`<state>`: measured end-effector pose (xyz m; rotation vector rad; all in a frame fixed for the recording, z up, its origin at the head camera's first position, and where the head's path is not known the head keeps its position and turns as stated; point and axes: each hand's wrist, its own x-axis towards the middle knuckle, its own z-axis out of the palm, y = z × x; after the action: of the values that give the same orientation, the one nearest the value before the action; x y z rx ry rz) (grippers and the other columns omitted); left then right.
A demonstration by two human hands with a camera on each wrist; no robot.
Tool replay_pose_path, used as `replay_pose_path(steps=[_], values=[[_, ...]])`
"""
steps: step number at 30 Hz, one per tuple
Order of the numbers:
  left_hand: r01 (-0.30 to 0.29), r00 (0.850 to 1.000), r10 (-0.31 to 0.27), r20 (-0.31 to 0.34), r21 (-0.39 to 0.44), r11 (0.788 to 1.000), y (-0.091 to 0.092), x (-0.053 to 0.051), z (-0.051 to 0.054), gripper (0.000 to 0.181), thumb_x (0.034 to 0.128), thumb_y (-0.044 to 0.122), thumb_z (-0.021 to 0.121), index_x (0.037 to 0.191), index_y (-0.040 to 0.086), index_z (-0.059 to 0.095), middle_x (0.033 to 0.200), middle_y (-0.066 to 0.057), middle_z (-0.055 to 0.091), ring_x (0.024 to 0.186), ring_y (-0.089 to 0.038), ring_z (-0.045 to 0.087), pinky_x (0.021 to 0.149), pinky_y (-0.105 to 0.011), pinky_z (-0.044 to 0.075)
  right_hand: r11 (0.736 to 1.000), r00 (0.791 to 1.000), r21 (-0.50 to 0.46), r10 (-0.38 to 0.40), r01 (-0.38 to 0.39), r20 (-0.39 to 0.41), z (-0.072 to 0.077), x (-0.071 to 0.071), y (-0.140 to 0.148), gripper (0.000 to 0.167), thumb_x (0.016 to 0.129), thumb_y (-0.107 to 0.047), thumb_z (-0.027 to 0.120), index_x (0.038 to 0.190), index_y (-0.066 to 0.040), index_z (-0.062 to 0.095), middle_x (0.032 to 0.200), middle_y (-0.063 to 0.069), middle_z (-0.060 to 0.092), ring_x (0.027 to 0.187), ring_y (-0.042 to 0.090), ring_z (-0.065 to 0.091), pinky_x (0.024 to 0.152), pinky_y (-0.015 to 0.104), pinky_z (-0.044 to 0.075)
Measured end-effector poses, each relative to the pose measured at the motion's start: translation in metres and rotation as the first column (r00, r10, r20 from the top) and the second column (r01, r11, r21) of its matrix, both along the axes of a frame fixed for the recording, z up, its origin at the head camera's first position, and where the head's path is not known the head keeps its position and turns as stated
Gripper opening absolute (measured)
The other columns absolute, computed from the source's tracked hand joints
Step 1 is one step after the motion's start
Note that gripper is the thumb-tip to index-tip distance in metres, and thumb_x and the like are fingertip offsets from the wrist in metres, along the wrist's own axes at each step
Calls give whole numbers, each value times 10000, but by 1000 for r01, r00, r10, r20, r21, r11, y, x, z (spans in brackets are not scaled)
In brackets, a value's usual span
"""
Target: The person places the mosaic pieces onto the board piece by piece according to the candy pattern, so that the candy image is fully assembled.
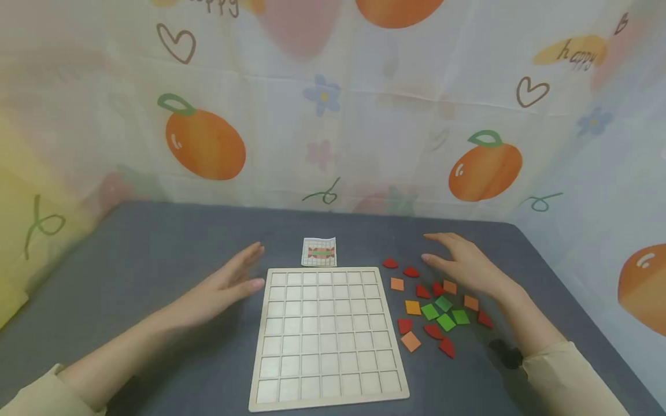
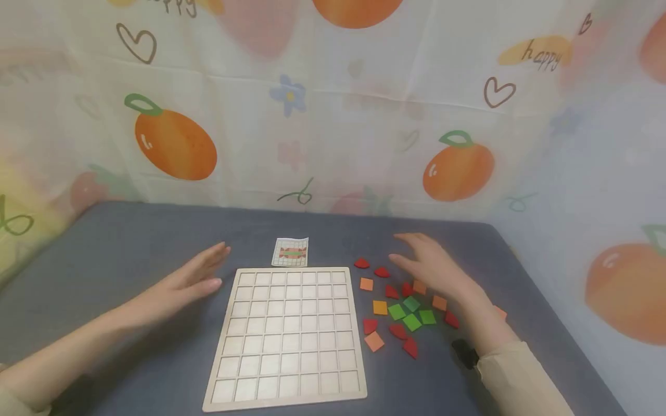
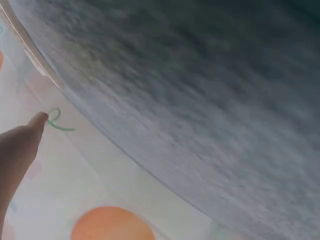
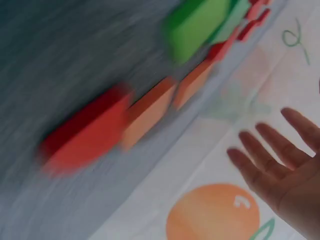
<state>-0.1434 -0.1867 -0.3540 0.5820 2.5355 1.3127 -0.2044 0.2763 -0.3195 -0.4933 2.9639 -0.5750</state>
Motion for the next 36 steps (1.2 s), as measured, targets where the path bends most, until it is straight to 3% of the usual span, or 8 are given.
replay_pose_path(steps=[4,7,11,15,25,31,36], values=[[42,999,-44,-15,-119,992,9,4,-7,1009,834,494,742,1595,181,159,1667,-108,197,1512,-431,240,1169,-645,293,997,998,-69,21,-16,59,0,-9,-16,506,992,-378,570,1434,-140,504,1463,148,514,1307,384,522,1000,567,493],[84,996,-87,-7,-172,982,13,7,-15,1135,731,528,817,1590,148,182,1675,-84,178,1548,-380,158,1195,-647,233,995,993,-96,41,-31,114,0,-17,-26,488,987,-365,582,1418,-143,524,1437,130,549,1259,340,564,974,519,521],[159,987,-163,-9,-177,971,14,9,-23,1237,664,540,855,1581,63,176,1683,-127,103,1556,-415,31,1195,-689,144,994,984,-102,62,-46,166,1,-30,-35,475,974,-352,602,1385,-120,551,1405,136,580,1238,326,582,976,500,526],[192,976,-211,-55,-239,952,14,14,-27,1313,630,595,849,1568,-11,159,1670,-202,84,1533,-481,22,1171,-732,122,993,974,-108,76,-54,215,-2,-43,-42,443,952,-307,640,1344,-109,581,1370,147,591,1233,333,582,989,492,518],[170,976,-204,-77,-317,933,13,19,-25,1381,585,668,836,1567,-19,150,1669,-192,108,1533,-474,81,1187,-709,132,991,938,-110,112,-80,327,-10,-58,-49,408,910,-252,696,1273,-85,612,1323,155,609,1237,335,567,1019,493,501],[138,976,-189,-106,-367,920,11,23,-22,1390,559,704,825,1558,-20,185,1661,-194,152,1523,-476,140,1186,-700,144,990,911,-113,125,-87,392,-15,-61,-52,366,868,-205,750,1175,-44,634,1150,150,617,1049,259,563,866,355,514],[124,979,-176,-107,-377,918,11,22,-20,1394,547,720,819,1555,-12,194,1660,-190,157,1523,-467,152,1192,-686,155,992,918,-53,125,-114,378,-17,-62,-56,366,860,-208,761,1153,-34,627,1086,134,619,977,225,561,841,344,501]])
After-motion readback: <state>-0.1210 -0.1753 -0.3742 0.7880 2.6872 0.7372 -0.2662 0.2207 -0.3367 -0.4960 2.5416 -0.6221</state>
